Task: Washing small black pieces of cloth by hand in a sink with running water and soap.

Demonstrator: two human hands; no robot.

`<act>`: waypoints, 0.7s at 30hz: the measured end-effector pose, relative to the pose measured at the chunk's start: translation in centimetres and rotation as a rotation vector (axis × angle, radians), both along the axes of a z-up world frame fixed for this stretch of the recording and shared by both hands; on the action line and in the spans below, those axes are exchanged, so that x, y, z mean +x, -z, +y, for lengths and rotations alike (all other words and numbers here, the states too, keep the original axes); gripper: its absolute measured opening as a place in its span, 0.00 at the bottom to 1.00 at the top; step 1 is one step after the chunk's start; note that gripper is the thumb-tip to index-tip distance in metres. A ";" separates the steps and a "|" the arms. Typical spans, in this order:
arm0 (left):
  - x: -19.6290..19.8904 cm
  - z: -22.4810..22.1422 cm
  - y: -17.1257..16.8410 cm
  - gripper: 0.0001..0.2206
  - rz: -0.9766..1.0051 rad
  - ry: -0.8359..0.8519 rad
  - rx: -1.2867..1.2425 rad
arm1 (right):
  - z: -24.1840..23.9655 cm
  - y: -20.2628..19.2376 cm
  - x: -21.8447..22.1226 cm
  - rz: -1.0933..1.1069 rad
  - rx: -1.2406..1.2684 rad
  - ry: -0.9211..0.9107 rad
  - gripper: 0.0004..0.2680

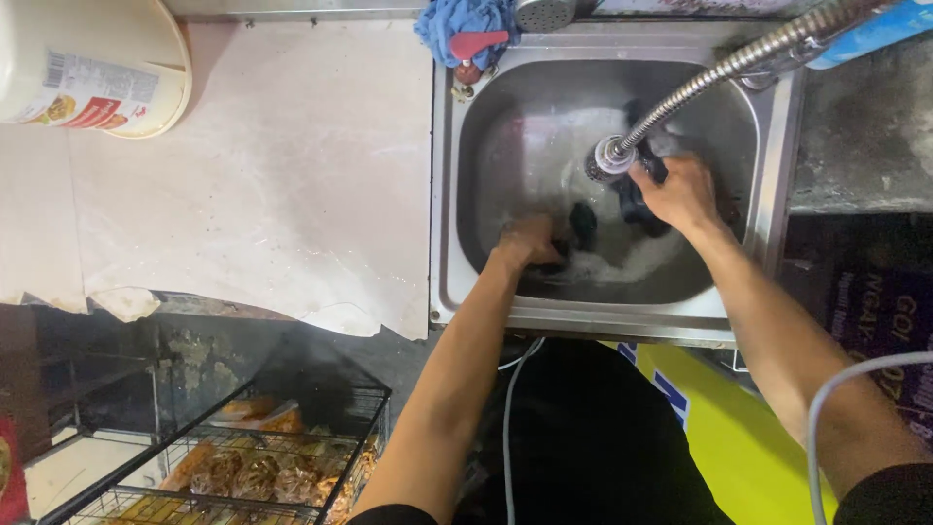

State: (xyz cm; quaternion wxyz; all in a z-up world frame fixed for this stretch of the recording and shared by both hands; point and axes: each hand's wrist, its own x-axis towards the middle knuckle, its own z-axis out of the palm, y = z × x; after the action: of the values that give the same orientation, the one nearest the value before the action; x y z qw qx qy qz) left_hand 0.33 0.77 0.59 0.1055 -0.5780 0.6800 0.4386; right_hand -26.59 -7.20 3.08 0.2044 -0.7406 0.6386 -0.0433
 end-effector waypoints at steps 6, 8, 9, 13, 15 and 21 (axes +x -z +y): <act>-0.9 -1.3 2.1 0.23 0.308 -0.272 -0.050 | 4.0 4.1 0.4 0.084 -0.001 -0.421 0.26; -1.1 -1.7 0.0 0.19 0.497 -0.413 -0.082 | 3.9 2.6 1.8 0.017 0.174 -0.403 0.20; -1.0 -2.0 -1.1 0.16 0.684 -0.556 -0.115 | 3.7 2.0 2.6 -0.053 0.349 -0.386 0.15; -0.6 -3.1 1.0 0.15 1.029 -0.784 -0.165 | 2.3 -4.8 6.4 0.004 0.508 0.046 0.19; 0.1 -3.6 1.5 0.16 0.959 -1.012 -0.308 | 1.2 -3.4 6.0 -0.262 0.328 0.248 0.14; 0.9 -3.3 1.9 0.24 0.486 -1.165 -0.532 | 2.6 -2.5 13.1 -0.123 -0.148 -0.205 0.31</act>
State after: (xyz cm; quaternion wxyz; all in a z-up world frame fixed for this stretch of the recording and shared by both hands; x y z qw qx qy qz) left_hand 1.26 -2.55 -1.34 -0.4486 -0.7411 0.3470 0.3592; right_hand -13.45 -4.57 5.58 0.1914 -0.8109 0.5410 -0.1146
